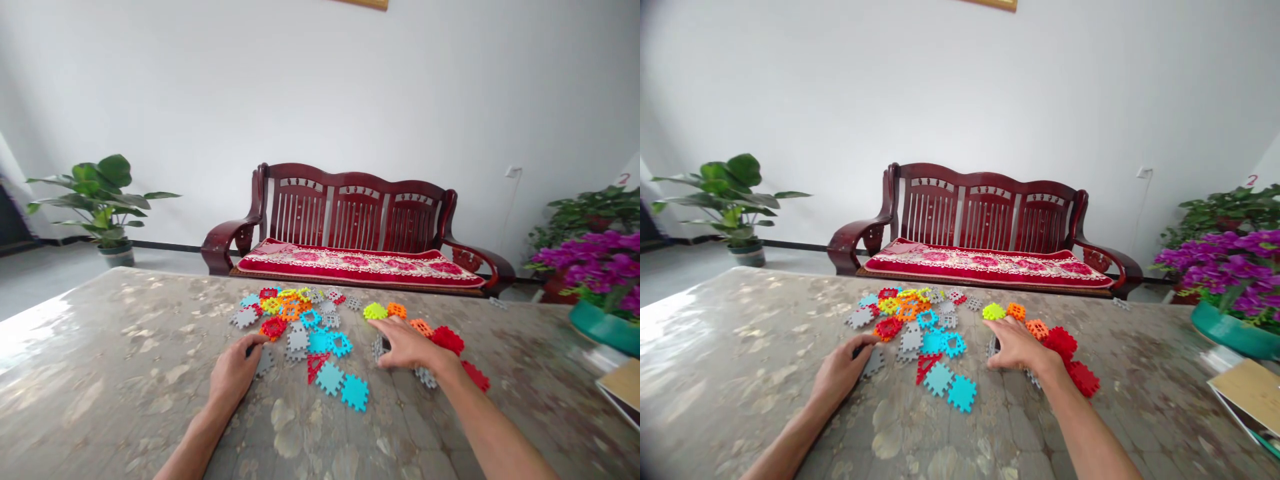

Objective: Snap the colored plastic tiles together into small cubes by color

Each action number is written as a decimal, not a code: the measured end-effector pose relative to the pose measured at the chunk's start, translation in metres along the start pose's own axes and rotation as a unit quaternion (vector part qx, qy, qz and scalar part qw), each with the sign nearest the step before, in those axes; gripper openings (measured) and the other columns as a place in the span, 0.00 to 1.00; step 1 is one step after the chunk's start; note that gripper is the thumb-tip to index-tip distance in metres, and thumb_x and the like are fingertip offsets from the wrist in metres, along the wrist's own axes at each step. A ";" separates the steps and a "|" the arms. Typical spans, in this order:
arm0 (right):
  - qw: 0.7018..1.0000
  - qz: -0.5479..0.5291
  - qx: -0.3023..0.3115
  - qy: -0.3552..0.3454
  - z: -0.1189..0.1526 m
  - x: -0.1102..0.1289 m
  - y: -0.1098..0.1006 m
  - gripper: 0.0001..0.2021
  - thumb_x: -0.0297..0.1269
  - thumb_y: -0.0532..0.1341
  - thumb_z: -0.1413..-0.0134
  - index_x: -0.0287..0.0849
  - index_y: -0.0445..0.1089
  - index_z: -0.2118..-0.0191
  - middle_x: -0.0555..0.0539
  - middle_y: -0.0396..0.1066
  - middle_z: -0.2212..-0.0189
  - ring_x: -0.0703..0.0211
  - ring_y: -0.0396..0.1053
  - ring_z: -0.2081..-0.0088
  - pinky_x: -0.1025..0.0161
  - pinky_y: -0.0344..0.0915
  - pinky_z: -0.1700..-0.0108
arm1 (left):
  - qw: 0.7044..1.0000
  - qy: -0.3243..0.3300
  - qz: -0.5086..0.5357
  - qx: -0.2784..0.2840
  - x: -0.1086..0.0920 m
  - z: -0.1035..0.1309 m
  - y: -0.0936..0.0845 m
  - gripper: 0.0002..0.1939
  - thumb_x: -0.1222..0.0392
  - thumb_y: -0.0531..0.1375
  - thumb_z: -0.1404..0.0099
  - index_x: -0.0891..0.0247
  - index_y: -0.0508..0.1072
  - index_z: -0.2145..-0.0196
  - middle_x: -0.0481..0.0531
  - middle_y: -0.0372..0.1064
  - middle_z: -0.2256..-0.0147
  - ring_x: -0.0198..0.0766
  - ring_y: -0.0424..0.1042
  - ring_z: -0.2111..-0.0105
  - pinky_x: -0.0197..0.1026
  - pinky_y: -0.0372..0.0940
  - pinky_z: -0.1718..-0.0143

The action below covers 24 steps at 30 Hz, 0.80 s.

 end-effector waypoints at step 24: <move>0.995 0.032 -0.052 0.081 -0.122 0.015 0.005 0.16 0.27 0.55 0.44 0.38 0.73 0.52 0.34 0.76 0.55 0.42 0.70 0.47 0.48 0.59 0.43 | 0.999 -0.014 0.036 -0.007 0.003 0.000 0.002 0.14 0.56 0.53 0.37 0.50 0.79 0.61 0.44 0.80 0.59 0.41 0.77 0.57 0.37 0.66 0.59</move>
Point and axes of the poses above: each hand's wrist, its own z-axis away from the middle knuckle, its own y-axis out of the palm, x = y × z, the point moved 7 cm from there along -z, towards the middle knuckle
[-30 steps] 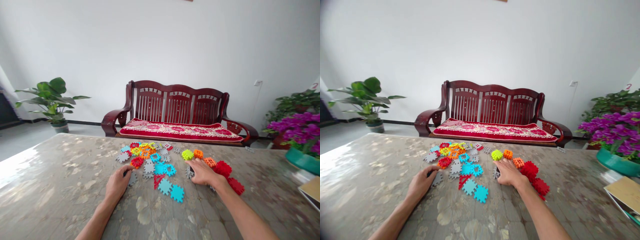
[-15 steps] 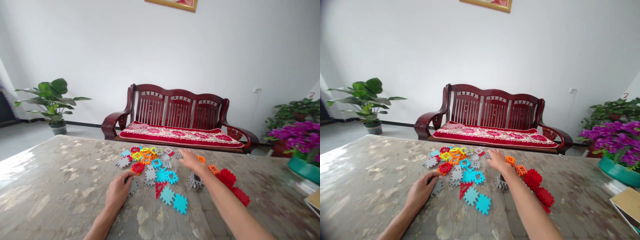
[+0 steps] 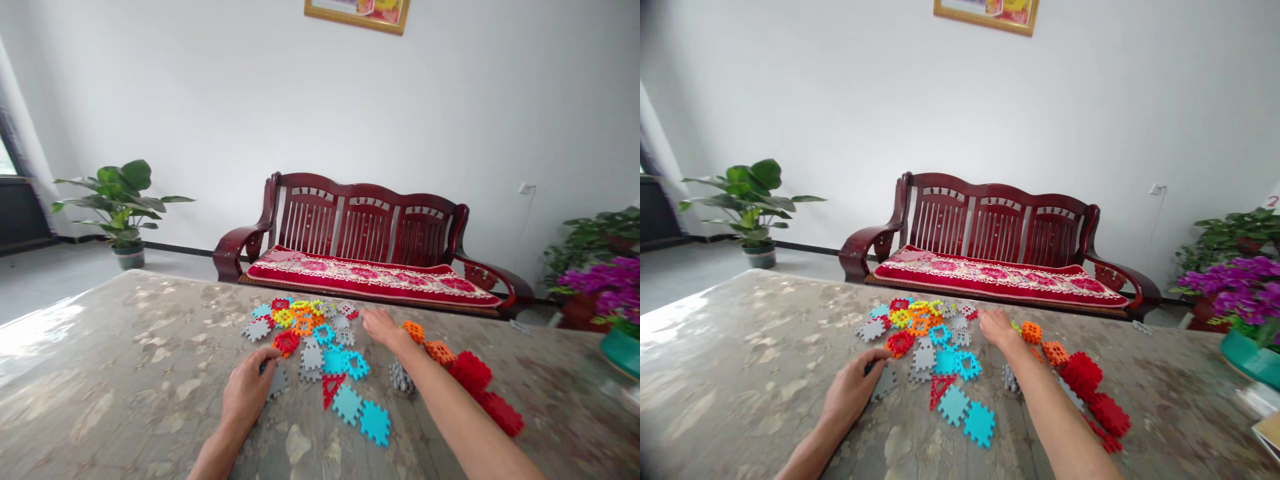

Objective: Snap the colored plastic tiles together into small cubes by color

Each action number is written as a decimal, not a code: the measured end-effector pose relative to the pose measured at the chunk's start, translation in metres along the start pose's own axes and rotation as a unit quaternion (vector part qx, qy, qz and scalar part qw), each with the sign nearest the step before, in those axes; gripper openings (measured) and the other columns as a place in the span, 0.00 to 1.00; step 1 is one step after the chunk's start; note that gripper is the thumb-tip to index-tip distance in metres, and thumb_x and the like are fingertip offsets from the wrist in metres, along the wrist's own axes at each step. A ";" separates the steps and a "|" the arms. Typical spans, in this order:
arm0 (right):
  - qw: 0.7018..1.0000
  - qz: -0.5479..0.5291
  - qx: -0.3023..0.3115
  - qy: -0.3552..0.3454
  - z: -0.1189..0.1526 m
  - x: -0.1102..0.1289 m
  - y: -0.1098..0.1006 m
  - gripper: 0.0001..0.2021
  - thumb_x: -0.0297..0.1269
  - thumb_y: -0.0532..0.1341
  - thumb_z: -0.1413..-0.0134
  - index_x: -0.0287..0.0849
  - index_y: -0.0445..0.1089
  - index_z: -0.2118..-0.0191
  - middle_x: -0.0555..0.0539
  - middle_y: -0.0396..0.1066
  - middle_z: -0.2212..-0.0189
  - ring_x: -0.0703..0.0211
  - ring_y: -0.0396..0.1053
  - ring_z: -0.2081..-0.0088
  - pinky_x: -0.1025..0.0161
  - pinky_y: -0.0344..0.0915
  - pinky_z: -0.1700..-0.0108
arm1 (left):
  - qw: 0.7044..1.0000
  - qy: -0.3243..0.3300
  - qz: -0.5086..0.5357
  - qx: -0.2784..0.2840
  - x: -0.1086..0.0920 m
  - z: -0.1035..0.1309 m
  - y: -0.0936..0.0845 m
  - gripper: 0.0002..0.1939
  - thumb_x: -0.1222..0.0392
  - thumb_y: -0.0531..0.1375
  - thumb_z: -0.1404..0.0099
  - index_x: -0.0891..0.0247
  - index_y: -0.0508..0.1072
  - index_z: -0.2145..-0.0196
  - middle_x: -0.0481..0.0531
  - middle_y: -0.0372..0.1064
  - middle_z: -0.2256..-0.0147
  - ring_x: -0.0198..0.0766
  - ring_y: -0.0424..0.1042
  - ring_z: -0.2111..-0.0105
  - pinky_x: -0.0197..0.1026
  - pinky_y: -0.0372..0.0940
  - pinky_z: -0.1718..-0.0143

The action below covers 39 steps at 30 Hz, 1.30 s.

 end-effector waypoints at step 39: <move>0.979 -0.199 -0.046 -0.012 0.082 -0.051 -0.016 0.18 0.29 0.56 0.53 0.42 0.76 0.56 0.45 0.77 0.58 0.54 0.73 0.58 0.60 0.66 0.54 | 0.998 -0.006 -0.046 0.039 -0.004 0.000 0.002 0.16 0.53 0.51 0.35 0.50 0.78 0.58 0.45 0.79 0.57 0.42 0.75 0.55 0.37 0.64 0.59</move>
Point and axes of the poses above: each hand's wrist, its own z-axis away from the middle knuckle, its own y-axis out of the palm, x = y × z, the point moved 7 cm from there along -z, towards the middle knuckle
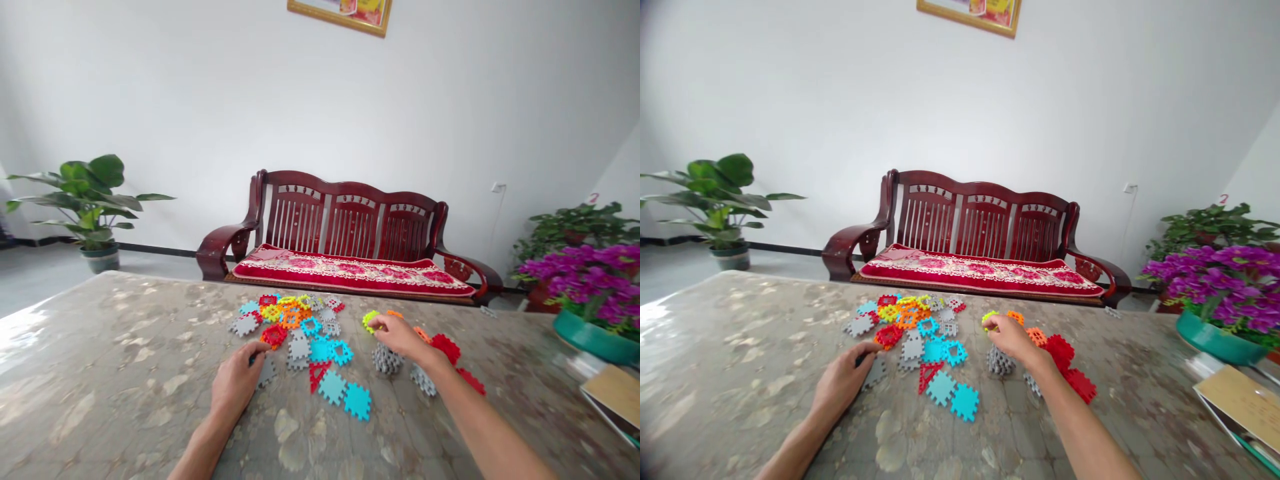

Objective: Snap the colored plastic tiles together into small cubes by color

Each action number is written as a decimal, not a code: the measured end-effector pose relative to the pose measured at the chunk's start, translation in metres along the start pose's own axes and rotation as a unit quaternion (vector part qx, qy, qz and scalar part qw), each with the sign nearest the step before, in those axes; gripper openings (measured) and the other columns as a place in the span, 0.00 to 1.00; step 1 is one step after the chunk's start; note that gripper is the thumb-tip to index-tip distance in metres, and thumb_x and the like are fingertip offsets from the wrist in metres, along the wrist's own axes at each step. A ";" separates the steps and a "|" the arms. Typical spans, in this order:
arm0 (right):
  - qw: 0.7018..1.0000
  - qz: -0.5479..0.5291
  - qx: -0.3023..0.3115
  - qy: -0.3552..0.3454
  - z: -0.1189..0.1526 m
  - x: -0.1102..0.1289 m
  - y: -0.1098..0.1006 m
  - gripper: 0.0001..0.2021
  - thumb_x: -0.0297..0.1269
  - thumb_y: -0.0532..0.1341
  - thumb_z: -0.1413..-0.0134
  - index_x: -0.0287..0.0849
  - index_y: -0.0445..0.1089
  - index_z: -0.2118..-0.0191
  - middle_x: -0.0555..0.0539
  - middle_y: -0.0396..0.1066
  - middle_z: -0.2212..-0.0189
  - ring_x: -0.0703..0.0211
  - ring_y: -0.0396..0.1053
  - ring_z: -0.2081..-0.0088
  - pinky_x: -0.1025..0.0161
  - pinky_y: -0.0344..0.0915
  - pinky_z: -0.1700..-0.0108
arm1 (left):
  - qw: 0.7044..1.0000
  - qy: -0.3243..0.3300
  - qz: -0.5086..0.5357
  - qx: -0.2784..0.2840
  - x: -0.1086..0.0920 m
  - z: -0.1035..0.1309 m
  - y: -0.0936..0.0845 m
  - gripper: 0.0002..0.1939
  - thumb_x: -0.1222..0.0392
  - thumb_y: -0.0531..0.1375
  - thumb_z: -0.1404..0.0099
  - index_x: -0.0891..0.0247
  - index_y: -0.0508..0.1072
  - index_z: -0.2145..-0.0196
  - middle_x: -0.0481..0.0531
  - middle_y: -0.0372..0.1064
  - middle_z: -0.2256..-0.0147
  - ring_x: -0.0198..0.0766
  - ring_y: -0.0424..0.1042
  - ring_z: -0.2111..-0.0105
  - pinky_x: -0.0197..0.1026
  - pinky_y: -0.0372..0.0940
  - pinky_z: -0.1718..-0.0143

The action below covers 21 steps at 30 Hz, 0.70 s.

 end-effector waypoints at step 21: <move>0.976 0.214 0.033 -0.035 -0.032 0.089 0.082 0.14 0.26 0.54 0.42 0.42 0.72 0.53 0.39 0.74 0.52 0.51 0.70 0.48 0.58 0.62 0.47 | 1.000 0.007 0.013 -0.011 0.003 -0.002 0.000 0.16 0.53 0.52 0.36 0.51 0.79 0.58 0.45 0.80 0.59 0.42 0.76 0.58 0.37 0.65 0.60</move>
Point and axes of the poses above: each hand's wrist, its own z-axis away from the middle knuckle, its own y-axis out of the palm, x = y × z, the point moved 7 cm from there along -z, towards the middle knuckle
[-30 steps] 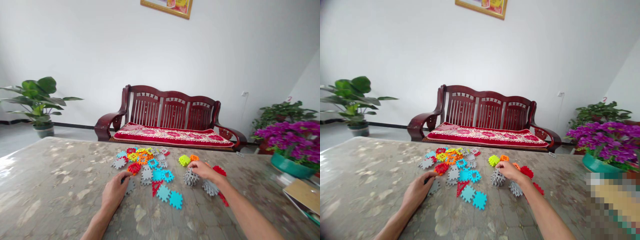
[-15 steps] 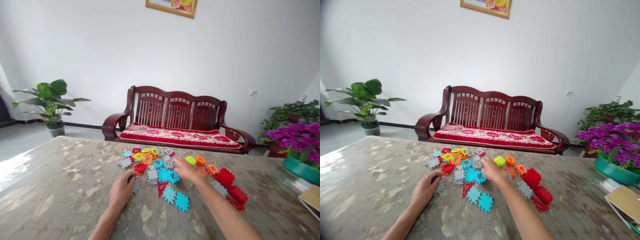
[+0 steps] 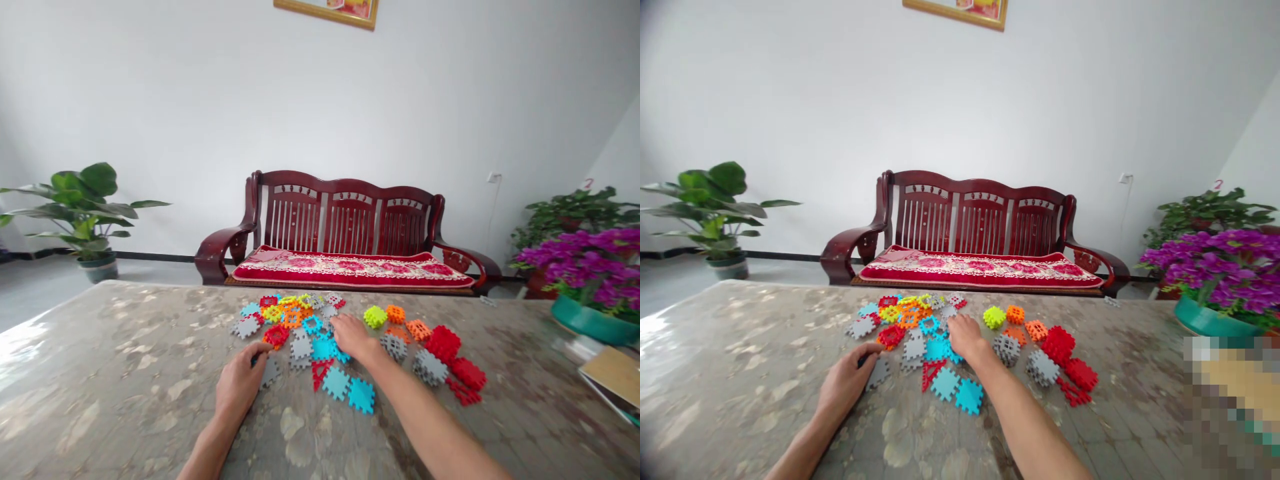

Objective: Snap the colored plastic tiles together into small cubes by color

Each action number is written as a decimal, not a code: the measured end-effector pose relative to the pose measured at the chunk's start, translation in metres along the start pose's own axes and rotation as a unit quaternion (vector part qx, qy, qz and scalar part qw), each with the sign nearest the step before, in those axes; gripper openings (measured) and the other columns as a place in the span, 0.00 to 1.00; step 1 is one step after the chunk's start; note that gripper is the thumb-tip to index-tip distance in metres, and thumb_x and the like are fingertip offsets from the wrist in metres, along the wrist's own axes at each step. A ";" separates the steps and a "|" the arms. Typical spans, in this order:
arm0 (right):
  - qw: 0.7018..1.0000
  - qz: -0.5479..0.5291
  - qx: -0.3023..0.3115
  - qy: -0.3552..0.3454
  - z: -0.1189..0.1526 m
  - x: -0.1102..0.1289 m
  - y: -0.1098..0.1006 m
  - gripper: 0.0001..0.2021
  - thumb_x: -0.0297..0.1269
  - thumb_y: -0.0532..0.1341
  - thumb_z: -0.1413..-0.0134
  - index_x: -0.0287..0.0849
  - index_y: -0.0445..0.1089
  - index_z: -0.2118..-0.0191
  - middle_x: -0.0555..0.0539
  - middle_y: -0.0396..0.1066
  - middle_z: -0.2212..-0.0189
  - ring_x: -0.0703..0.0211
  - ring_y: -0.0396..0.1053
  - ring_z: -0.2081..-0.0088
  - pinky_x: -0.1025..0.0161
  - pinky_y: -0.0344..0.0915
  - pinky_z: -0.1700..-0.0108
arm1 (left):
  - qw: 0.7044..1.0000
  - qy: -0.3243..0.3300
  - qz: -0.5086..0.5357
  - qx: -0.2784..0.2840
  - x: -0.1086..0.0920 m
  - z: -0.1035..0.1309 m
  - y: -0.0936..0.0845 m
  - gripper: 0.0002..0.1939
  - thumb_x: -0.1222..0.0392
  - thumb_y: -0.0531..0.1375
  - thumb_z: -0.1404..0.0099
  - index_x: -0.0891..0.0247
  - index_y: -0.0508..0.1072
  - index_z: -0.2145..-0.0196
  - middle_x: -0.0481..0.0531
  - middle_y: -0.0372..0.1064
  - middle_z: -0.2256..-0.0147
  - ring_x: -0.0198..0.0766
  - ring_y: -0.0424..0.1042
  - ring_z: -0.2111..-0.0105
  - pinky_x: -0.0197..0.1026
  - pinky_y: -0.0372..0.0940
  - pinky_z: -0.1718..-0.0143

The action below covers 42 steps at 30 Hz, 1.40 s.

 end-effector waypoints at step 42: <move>0.979 -0.182 -0.045 -0.085 0.177 -0.009 -0.034 0.24 0.35 0.62 0.56 0.47 0.67 0.48 0.47 0.66 0.54 0.55 0.66 0.52 0.62 0.63 0.49 | 0.999 0.029 -0.037 0.005 -0.002 -0.003 -0.002 0.18 0.50 0.52 0.37 0.52 0.79 0.58 0.47 0.80 0.61 0.42 0.77 0.60 0.35 0.66 0.63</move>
Point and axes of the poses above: each hand's wrist, its own z-axis away from the middle knuckle, its own y-axis out of the palm, x = y × z, the point moved 7 cm from there along -z, towards the middle knuckle
